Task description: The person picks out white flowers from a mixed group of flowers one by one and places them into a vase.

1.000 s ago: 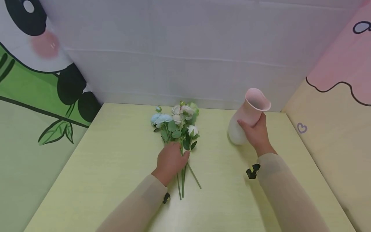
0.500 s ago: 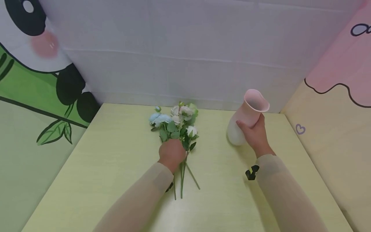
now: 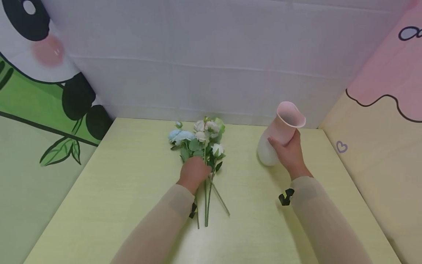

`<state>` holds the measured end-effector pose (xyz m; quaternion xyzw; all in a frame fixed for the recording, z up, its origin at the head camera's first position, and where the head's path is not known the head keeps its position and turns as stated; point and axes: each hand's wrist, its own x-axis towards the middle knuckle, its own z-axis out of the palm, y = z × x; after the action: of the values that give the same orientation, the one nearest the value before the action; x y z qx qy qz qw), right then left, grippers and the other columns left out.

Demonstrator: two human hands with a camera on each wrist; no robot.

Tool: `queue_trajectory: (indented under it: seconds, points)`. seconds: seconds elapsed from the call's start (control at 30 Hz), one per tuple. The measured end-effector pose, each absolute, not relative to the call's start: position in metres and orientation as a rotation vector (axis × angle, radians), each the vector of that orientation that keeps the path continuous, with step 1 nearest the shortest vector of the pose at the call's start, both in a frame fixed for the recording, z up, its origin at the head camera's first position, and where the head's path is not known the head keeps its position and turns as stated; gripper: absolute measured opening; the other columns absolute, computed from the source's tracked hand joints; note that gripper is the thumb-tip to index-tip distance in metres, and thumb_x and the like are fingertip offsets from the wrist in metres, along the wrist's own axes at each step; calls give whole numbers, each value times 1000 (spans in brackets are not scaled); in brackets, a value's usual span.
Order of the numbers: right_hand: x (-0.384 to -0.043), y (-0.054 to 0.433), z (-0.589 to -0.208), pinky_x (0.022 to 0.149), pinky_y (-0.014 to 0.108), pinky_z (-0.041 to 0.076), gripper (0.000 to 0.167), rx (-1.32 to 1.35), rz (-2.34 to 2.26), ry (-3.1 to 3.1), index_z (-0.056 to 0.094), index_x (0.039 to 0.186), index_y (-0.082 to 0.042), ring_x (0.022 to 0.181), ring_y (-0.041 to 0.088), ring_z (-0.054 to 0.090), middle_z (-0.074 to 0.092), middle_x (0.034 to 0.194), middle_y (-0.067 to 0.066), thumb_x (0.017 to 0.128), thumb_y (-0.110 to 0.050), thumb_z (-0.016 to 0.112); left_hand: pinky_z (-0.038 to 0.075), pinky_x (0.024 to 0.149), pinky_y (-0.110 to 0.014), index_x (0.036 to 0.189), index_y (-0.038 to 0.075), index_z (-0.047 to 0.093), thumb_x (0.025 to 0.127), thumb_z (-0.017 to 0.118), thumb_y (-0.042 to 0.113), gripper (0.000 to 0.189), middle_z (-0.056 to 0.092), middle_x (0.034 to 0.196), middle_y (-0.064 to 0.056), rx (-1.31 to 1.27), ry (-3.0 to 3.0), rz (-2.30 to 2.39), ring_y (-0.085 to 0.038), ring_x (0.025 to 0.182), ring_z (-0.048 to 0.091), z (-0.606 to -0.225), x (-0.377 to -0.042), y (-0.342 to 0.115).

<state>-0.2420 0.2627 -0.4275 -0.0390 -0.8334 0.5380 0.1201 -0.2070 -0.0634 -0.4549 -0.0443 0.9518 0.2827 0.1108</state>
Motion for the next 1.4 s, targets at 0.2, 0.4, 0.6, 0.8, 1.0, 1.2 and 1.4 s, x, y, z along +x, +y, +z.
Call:
queue_trajectory:
  seconds: [0.2,0.4,0.6,0.8,1.0,1.2,1.4]
  points:
    - [-243,263,-429,118,57,29,97,-115,1577,-2434,11,162,-14,140,35,40,34,156,15,93,-31,76,46,55,-33,63,8,71,94,66,26,36,63,54,-2,-188,2657,1085,-19,50,57,-455,-209,-68]
    - [-244,263,-429,117,56,29,96,-108,1579,-2425,12,162,-14,140,34,40,35,155,14,93,-31,77,44,54,-32,57,10,65,91,65,16,34,61,52,-3,-222,2600,1244,-18,47,53,-458,-211,-70]
    - [-243,263,-429,117,55,30,95,-91,1579,-2405,14,161,-12,138,34,42,36,154,15,93,-30,77,44,58,-33,56,15,52,101,66,24,48,62,56,-5,-241,2521,1363,-19,51,51,-459,-211,-69]
    - [-243,263,-429,117,56,30,95,-76,1572,-2409,13,161,-12,138,34,41,35,155,16,93,-29,76,43,56,-32,74,9,65,104,64,25,34,65,65,-6,-290,2444,1474,-22,59,58,-458,-210,-69]
    - [-243,263,-429,117,56,29,97,-84,1580,-2415,11,162,-13,138,35,41,35,155,16,93,-28,77,51,61,-32,101,3,70,103,65,21,19,69,79,-8,-300,2396,1542,-19,66,66,-459,-210,-69]
    - [-243,263,-431,117,56,29,97,-81,1598,-2403,11,162,-14,138,34,41,35,155,16,92,-26,77,59,73,-38,103,-1,69,104,64,17,19,71,90,-11,-267,2332,1620,-15,69,65,-457,-209,-69]
    - [-243,263,-431,117,56,30,96,-74,1587,-2397,11,162,-13,138,35,41,35,155,16,92,-25,77,60,76,-39,104,-3,68,103,63,15,18,72,93,-14,-226,2300,1661,-16,70,65,-454,-208,-70]
